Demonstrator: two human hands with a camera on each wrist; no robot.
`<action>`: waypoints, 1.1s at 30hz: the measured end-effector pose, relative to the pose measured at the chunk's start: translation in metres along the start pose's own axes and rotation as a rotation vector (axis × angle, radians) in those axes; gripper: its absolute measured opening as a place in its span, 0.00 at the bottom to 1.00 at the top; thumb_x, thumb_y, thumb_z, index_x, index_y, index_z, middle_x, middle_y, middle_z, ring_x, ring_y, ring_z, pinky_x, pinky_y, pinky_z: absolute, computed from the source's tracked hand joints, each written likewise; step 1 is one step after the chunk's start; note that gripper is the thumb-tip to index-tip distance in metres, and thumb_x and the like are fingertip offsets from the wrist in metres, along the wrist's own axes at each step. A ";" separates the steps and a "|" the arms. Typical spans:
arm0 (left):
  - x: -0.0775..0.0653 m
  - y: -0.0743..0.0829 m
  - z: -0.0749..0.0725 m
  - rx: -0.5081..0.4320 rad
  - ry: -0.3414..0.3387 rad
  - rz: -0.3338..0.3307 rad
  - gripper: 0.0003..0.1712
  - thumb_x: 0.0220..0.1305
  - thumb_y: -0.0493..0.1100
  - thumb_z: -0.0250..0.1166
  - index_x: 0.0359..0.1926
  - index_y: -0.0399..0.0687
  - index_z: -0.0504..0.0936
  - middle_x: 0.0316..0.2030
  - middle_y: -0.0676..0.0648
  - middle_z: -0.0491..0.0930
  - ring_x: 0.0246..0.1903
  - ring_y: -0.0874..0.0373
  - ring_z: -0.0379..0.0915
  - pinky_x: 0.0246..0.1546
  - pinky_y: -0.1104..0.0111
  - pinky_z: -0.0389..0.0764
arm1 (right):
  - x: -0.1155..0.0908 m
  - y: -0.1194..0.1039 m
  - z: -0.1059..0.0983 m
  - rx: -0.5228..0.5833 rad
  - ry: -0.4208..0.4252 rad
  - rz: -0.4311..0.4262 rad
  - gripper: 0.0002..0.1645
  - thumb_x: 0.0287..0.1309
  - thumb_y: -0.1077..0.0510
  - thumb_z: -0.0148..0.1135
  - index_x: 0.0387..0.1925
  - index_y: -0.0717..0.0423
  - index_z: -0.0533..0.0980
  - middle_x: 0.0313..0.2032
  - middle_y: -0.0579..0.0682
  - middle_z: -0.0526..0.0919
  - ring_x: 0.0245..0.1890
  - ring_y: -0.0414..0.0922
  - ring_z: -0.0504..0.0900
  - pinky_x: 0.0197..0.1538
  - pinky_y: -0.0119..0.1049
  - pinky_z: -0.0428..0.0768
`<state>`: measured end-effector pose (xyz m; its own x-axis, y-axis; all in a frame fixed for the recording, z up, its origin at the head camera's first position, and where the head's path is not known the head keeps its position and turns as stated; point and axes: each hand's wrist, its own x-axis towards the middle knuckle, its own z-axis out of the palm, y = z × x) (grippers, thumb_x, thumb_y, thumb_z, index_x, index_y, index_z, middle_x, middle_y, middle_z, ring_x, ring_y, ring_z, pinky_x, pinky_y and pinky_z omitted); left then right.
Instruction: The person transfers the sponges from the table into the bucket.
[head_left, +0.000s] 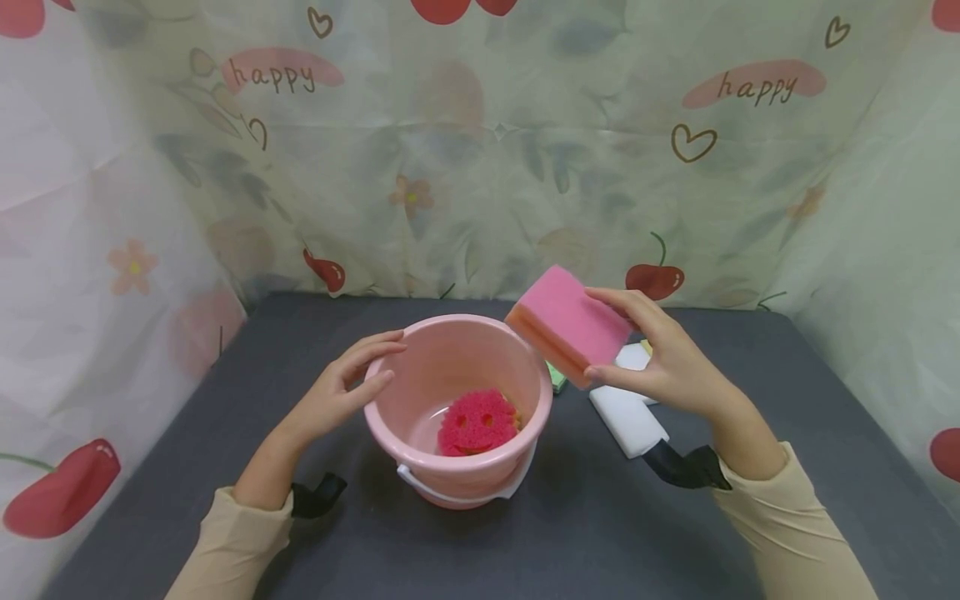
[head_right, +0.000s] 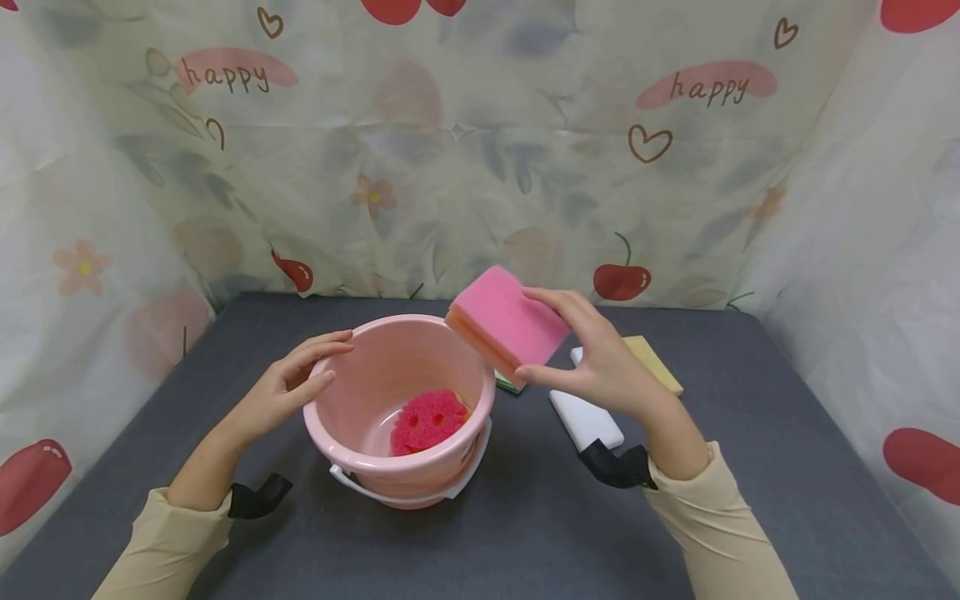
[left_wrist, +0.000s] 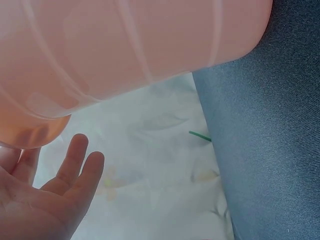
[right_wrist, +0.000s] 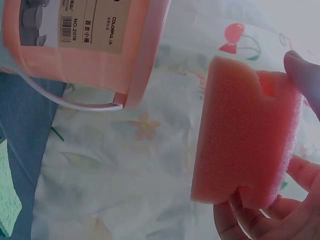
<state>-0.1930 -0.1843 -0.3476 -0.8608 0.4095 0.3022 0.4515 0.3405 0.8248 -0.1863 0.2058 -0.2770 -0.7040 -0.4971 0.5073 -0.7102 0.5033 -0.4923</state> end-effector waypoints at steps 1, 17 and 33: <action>0.000 0.000 0.000 0.003 0.001 0.000 0.23 0.65 0.39 0.56 0.61 0.42 0.70 0.67 0.46 0.61 0.67 0.51 0.55 0.55 0.81 0.67 | 0.001 0.000 0.000 0.005 -0.004 -0.013 0.49 0.39 0.65 0.74 0.65 0.53 0.63 0.58 0.52 0.70 0.48 0.34 0.68 0.43 0.26 0.74; 0.000 -0.001 0.000 0.001 0.005 0.005 0.22 0.65 0.39 0.56 0.60 0.44 0.71 0.67 0.47 0.62 0.66 0.51 0.56 0.55 0.81 0.68 | 0.010 -0.008 0.012 0.058 -0.054 -0.040 0.49 0.40 0.61 0.74 0.65 0.49 0.63 0.59 0.49 0.70 0.51 0.37 0.68 0.47 0.27 0.75; 0.000 0.000 0.000 0.011 0.008 -0.002 0.22 0.65 0.39 0.56 0.60 0.46 0.71 0.67 0.47 0.62 0.66 0.50 0.57 0.53 0.81 0.69 | 0.020 -0.018 0.031 0.085 -0.132 -0.024 0.46 0.43 0.56 0.73 0.65 0.47 0.63 0.60 0.46 0.70 0.56 0.40 0.68 0.52 0.42 0.77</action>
<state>-0.1928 -0.1841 -0.3475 -0.8635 0.4022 0.3043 0.4523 0.3504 0.8202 -0.1875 0.1646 -0.2803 -0.6782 -0.5999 0.4246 -0.7211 0.4314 -0.5422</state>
